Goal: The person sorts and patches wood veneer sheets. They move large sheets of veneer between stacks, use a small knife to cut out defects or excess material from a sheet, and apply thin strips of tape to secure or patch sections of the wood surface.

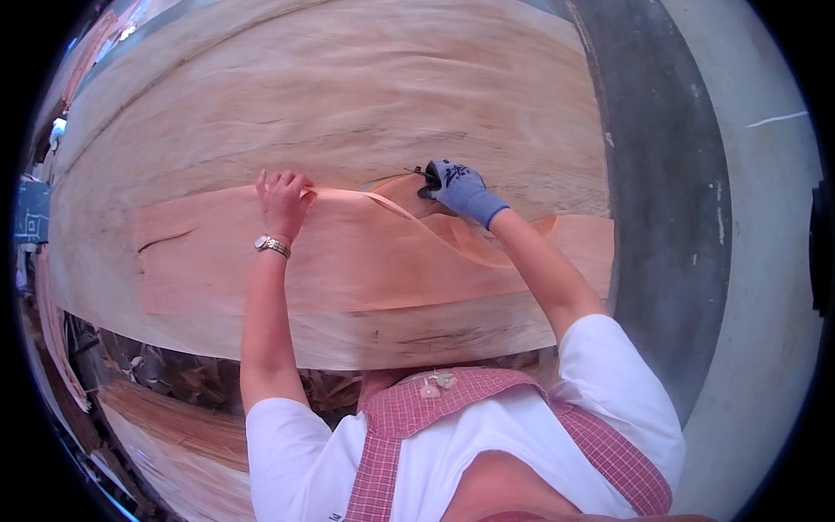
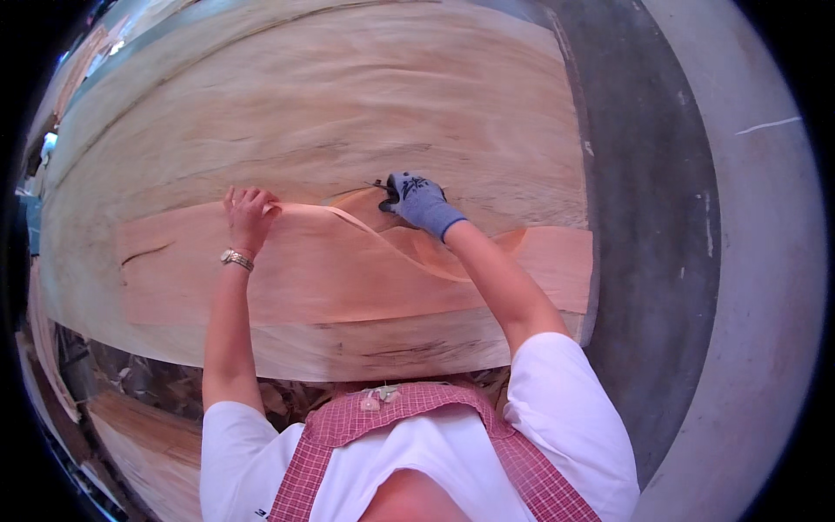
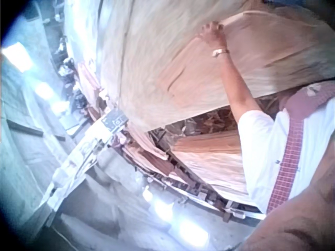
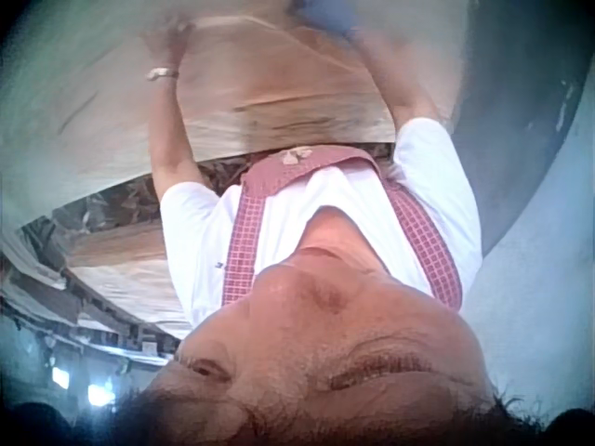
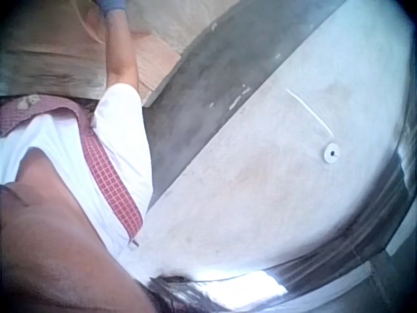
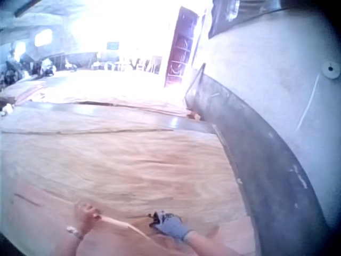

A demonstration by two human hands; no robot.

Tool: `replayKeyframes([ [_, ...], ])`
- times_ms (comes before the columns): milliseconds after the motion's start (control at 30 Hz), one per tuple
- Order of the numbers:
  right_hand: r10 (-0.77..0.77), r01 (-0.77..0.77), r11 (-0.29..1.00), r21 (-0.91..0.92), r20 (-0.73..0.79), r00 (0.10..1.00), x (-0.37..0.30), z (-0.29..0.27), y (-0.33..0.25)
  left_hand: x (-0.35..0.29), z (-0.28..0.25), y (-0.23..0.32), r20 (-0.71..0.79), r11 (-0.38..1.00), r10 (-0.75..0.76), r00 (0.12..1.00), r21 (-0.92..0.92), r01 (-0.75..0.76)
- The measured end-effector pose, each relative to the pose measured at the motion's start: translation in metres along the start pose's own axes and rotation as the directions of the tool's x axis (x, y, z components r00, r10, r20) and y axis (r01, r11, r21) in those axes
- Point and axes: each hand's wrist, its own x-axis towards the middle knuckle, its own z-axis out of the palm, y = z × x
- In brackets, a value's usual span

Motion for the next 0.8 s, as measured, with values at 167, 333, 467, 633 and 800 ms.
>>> replayKeyframes([
  [167, 0.123, -0.152, 0.974, 0.171, 0.168, 0.978, 0.017, 0.003, 0.017, -0.038, -0.018, -0.004, -0.050, 0.997, 0.038, 0.998, -0.067, -0.042],
  [333, 0.104, -0.170, 0.947, 0.271, 0.243, 0.965, 0.031, 0.005, 0.037, -0.086, -0.042, -0.026, -0.072, 0.997, 0.048, 0.996, -0.050, -0.052],
  [467, 0.068, -0.189, 0.905, 0.382, 0.308, 0.949, 0.036, 0.001, 0.048, -0.106, -0.077, -0.031, -0.066, 0.995, 0.031, 0.997, -0.089, -0.037],
  [633, 0.028, -0.283, 0.844, 0.456, 0.490, 0.871, 0.049, -0.032, 0.027, -0.099, -0.107, -0.051, -0.023, 0.998, 0.057, 0.998, -0.031, -0.058],
  [800, -0.404, 0.069, 0.808, 0.585, 0.465, 0.788, 0.010, -0.044, -0.052, -0.057, -0.095, -0.104, 0.029, 0.996, 0.053, 0.998, -0.068, -0.051],
])
